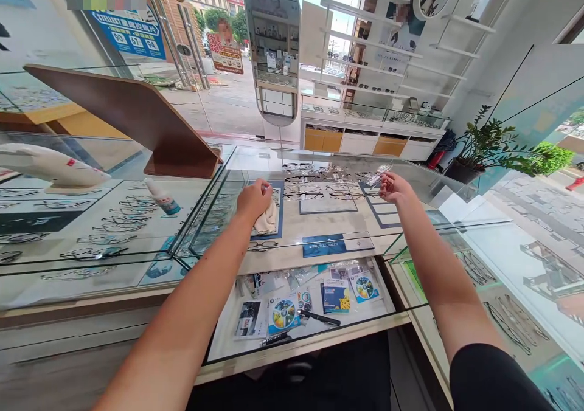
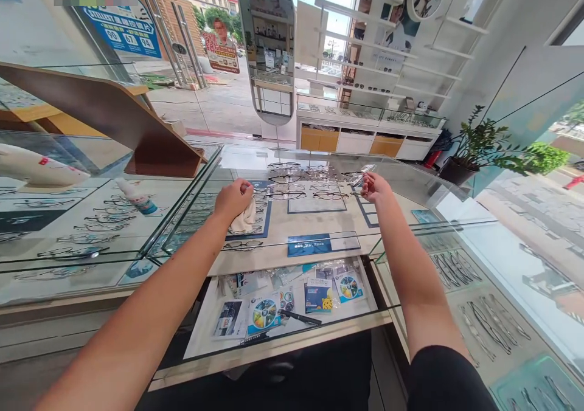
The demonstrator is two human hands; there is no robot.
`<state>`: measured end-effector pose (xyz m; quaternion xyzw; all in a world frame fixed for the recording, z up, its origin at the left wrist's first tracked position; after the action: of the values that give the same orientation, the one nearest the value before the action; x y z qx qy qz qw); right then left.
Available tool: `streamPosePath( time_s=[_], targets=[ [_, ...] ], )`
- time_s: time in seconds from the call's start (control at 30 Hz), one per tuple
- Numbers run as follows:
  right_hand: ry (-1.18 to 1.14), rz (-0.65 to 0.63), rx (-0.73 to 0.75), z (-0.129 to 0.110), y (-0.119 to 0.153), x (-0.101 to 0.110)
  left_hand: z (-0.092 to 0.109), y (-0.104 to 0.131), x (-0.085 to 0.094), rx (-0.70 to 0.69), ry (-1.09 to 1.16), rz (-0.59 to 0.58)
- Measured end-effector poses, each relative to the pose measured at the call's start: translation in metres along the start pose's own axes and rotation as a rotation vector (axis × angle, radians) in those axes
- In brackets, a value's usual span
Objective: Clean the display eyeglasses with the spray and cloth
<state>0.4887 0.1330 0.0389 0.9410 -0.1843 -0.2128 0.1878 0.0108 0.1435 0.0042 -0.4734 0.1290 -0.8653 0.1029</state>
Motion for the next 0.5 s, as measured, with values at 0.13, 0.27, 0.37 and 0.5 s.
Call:
streamPosePath(
  time_s=[0.13,0.27,0.37,0.5],
  targets=[
    [-0.102,0.009,-0.009,0.009,-0.016,0.002,0.002,0.001,0.002,-0.001,-0.021,-0.005],
    [-0.171,0.020,-0.024,0.017,-0.029,-0.001,0.002,0.001,0.003,0.002,-0.038,-0.010],
    [-0.200,0.024,-0.035,0.021,-0.035,-0.004,0.002,0.001,0.002,0.002,-0.048,-0.013],
    [-0.220,0.030,-0.042,0.022,-0.039,-0.004,0.000,0.000,0.002,0.004,-0.059,-0.008]
  ],
)
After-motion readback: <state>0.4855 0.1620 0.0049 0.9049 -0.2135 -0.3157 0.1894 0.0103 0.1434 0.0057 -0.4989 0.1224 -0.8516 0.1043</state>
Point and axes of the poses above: each hand's wrist, its own y-axis away from the middle knuckle, its own x-axis out of the back of the hand, z = x × y, the point moved 7 cm from there along -y, towards the middle knuckle, and after that the axes turned 4 degrees about -x, right-handed, at the moved point
